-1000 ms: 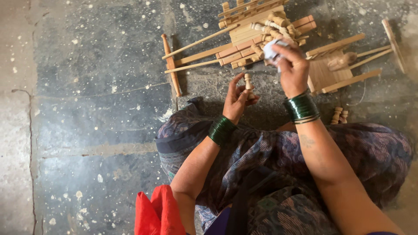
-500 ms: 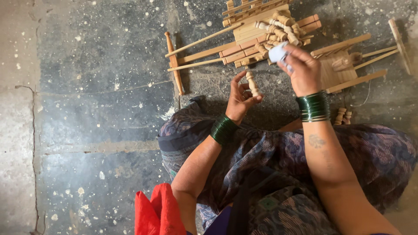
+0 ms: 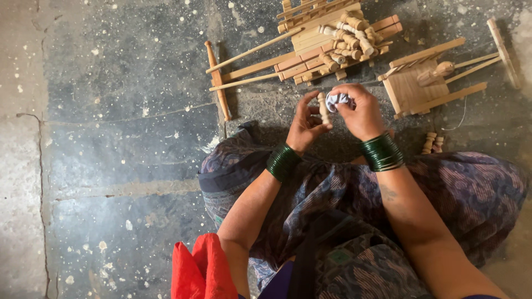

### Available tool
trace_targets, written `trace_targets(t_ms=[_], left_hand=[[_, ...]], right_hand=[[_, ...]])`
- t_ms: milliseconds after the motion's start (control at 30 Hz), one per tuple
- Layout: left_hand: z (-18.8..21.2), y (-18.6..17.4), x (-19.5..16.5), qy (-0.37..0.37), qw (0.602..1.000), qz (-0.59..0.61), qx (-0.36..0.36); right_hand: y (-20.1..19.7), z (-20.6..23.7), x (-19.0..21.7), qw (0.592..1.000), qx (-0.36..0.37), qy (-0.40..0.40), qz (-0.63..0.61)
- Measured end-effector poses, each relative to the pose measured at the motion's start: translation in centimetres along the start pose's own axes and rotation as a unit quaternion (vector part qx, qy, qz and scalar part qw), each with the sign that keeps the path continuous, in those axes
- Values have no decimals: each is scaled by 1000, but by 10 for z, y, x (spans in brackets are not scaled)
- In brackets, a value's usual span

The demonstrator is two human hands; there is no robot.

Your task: The person sits on the floor and wipes small wooden toy parts, including turned wooden pieces and a small wooden cart frame, one at a time with a white cloth, then sets the wiped pieces back on the floor with the other toy parts.

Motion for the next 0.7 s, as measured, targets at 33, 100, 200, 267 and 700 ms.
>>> trace_targets(t_ms=[33, 100, 200, 267, 700], left_hand=[[1, 0, 0, 7, 1000, -6, -1], [1, -3, 0, -8, 999, -21, -34], [1, -8, 0, -25, 998, -11, -57], [0, -8, 2, -32, 999, -16, -38], [2, -7, -11, -26, 997, -1, -73]], right_hand=[[1, -1, 2, 999, -22, -34, 2], [-1, 0, 5, 999, 37, -18, 14], [-8, 1, 7, 995, 101, 15, 17], [-9, 0, 10, 996, 85, -10, 22], [-14, 3, 5, 985, 142, 97, -15]])
Point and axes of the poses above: each hand's wrist, its own z-axis away from the middle knuckle, its own y-axis out of the palm, x = y × z, the point moved 1 cm from there along -z, towards the middle knuckle, and after that the axes turned 2 degrees about -x, right-handed, at the moved point
